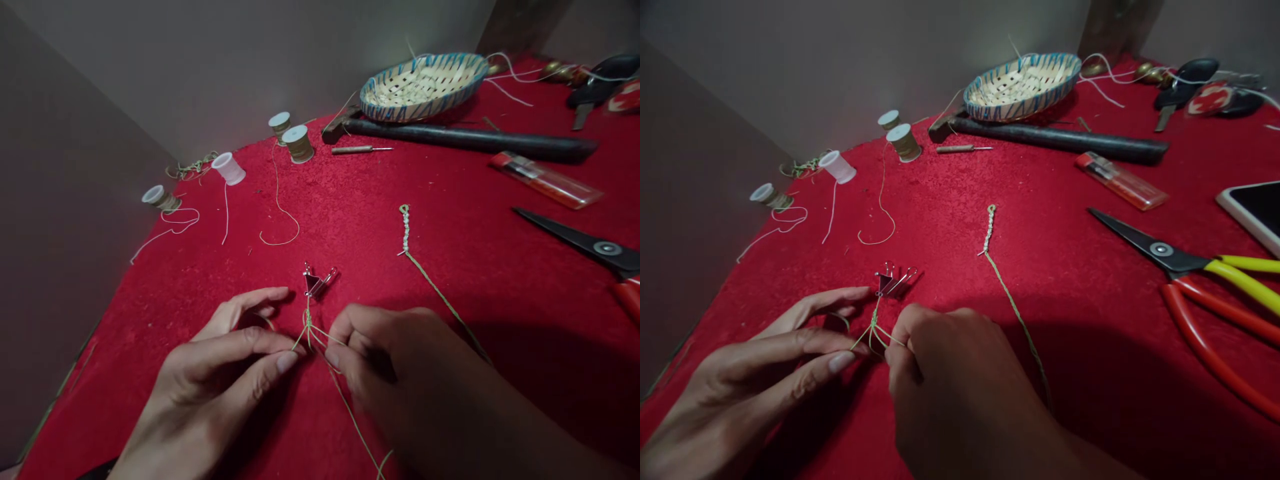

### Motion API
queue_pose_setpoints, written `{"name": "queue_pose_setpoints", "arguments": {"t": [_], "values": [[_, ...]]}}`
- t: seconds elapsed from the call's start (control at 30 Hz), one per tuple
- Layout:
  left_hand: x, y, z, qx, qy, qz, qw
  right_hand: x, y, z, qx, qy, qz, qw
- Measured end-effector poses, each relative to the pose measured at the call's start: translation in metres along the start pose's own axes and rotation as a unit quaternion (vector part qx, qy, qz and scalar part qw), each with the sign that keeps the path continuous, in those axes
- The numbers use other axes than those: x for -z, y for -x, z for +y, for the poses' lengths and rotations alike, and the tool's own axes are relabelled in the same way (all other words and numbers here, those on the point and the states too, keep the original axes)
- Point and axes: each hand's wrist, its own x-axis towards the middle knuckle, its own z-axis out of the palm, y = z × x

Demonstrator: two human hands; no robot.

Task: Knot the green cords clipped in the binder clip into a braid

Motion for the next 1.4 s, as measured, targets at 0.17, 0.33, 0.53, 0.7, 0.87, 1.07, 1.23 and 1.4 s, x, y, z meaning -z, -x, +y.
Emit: {"name": "queue_pose_setpoints", "arguments": {"t": [0.17,0.33,0.53,0.7,0.87,1.07,1.23,1.4], "values": [[0.007,0.005,-0.01,-0.061,-0.04,0.041,0.997,0.0,-0.001,0.002,-0.012,-0.001,-0.023,1.0],[-0.012,-0.004,0.004,-0.022,-0.011,-0.048,0.999,0.0,-0.002,0.002,-0.004,-0.002,-0.03,1.0],[-0.034,-0.014,0.022,0.003,0.015,-0.072,0.997,0.003,-0.001,-0.002,-0.015,0.005,-0.037,0.999],[-0.024,-0.018,0.027,-0.008,-0.008,-0.063,0.998,0.005,-0.001,-0.006,-0.02,0.022,-0.005,1.0],[-0.009,-0.017,0.023,-0.061,-0.07,-0.058,0.994,0.006,-0.001,-0.009,-0.021,0.027,0.0,0.999],[-0.002,-0.01,0.021,0.032,0.009,-0.098,0.995,0.008,0.003,-0.003,-0.028,-0.011,-0.056,0.998],[0.001,-0.009,0.024,0.206,0.212,-0.185,0.937,0.009,0.003,-0.002,0.006,-0.031,-0.055,0.998],[-0.001,-0.013,0.025,0.197,0.227,-0.196,0.933,0.011,0.003,-0.007,-0.011,-0.021,-0.058,0.998]]}}
